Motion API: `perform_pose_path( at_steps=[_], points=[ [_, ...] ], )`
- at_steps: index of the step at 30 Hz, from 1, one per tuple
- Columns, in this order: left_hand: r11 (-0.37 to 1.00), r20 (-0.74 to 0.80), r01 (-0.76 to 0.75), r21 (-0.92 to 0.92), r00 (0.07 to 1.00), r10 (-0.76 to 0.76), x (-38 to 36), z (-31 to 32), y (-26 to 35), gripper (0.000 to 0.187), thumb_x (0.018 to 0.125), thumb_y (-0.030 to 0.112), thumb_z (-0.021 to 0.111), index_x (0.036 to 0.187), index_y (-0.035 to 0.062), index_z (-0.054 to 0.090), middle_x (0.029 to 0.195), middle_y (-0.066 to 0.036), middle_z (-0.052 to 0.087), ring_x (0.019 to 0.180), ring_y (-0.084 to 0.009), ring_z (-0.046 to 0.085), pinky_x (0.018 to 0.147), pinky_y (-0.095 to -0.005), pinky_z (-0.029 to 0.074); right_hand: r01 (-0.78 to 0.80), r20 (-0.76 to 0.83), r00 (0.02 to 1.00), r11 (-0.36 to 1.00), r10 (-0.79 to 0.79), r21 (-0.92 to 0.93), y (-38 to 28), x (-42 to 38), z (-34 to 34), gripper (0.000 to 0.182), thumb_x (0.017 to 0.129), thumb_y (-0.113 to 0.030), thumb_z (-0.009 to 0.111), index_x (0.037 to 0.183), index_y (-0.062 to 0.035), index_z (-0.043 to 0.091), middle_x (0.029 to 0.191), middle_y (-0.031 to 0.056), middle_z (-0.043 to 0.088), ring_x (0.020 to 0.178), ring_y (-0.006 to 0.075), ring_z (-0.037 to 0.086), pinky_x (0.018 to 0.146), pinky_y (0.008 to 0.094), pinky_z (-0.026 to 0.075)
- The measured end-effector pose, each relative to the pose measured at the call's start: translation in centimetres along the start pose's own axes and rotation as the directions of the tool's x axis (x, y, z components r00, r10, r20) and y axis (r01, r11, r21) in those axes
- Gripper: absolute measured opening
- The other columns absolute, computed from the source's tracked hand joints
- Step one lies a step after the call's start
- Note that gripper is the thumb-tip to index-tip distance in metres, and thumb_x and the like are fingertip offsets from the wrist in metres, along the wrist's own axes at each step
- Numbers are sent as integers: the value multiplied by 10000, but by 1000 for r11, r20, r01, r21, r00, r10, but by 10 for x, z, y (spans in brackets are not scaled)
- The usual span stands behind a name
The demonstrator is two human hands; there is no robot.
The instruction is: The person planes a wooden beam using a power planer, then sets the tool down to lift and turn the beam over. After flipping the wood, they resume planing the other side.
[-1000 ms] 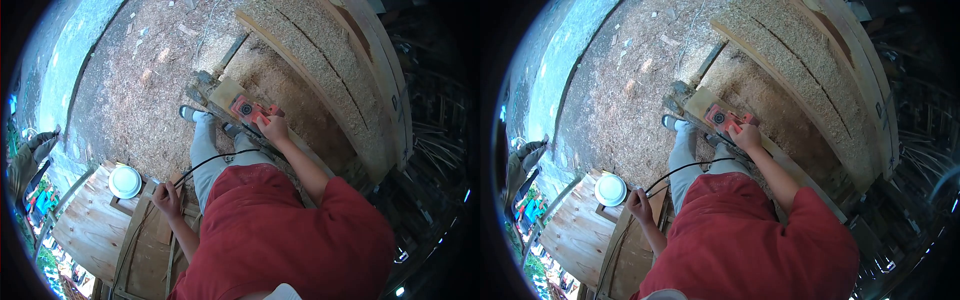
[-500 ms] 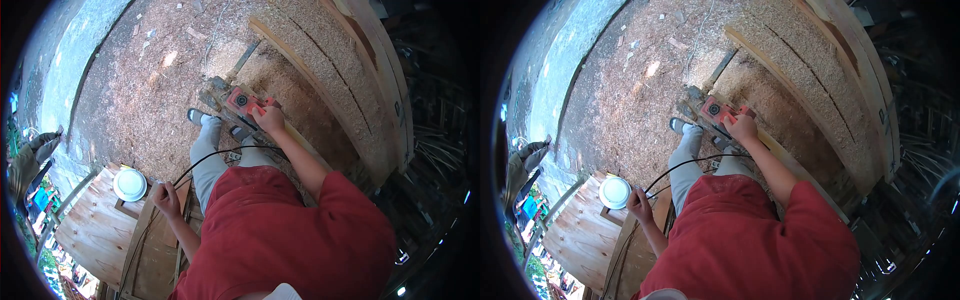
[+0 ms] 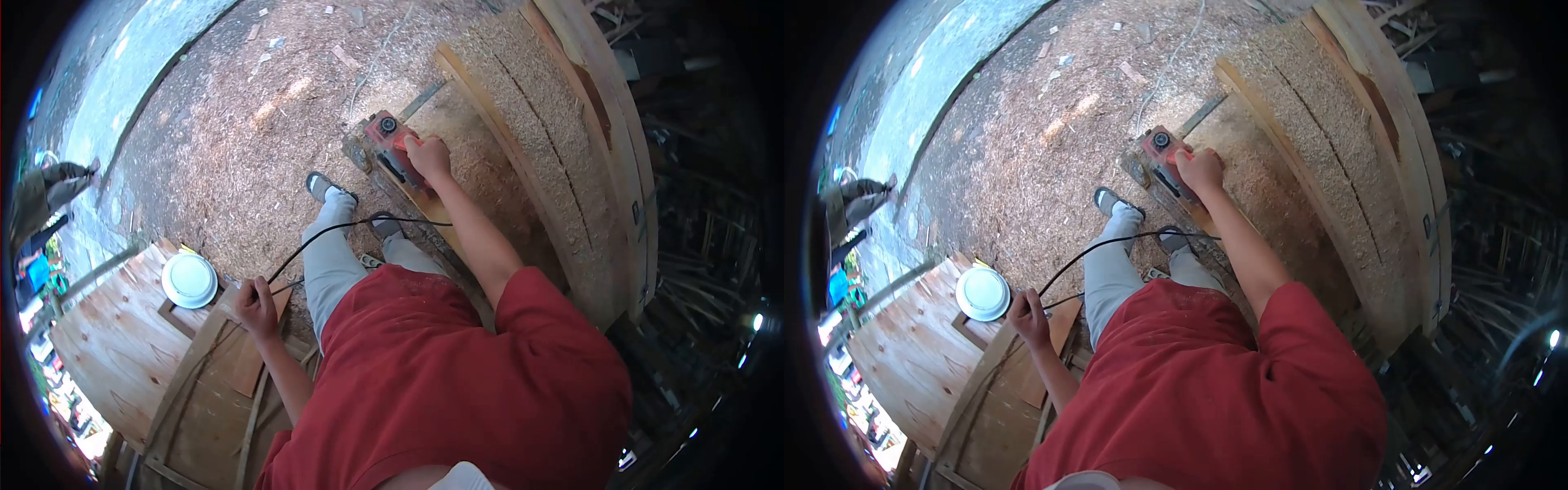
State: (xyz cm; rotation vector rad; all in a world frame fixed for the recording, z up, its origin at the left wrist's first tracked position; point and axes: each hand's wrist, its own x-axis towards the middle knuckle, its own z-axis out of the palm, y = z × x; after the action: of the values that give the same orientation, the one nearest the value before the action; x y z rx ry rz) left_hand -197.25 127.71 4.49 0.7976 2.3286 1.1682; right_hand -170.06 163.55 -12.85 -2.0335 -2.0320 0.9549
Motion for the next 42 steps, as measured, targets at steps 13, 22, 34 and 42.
perform_pose_path(
  at_steps=[13,22,34,42],
  points=[
    [994,-310,-109,15,944,109,-118,-26,8,409,1007,126,656,665,5,466,583,7,366,568,-73,313,515,-312,235,34,28,993,515,-112,856,-38,-45,-145,392,1014,-332,649,910,41,716,833,122,736,483,107,586,393,250,413],
    [983,-434,-178,-42,890,142,-202,-20,-4,410,1010,126,648,674,14,442,591,12,359,576,-75,320,515,-319,245,31,90,985,671,-144,740,62,-132,-199,348,1031,-322,596,989,1,719,777,72,701,516,95,587,412,235,431],
    [905,-571,-190,380,722,391,-346,-86,40,372,987,141,579,672,15,427,573,-124,376,492,-232,393,501,-402,293,-151,235,971,663,-38,733,176,-229,-204,388,1032,-358,586,971,-3,732,726,64,676,471,108,559,389,253,423],
    [791,-525,-346,504,605,599,-464,-99,114,369,957,124,587,649,20,412,578,-100,373,487,-255,394,487,-384,301,-146,217,975,620,-40,771,207,-274,-217,391,1034,-374,581,930,-19,707,694,54,654,461,116,554,389,262,429]
  ],
)
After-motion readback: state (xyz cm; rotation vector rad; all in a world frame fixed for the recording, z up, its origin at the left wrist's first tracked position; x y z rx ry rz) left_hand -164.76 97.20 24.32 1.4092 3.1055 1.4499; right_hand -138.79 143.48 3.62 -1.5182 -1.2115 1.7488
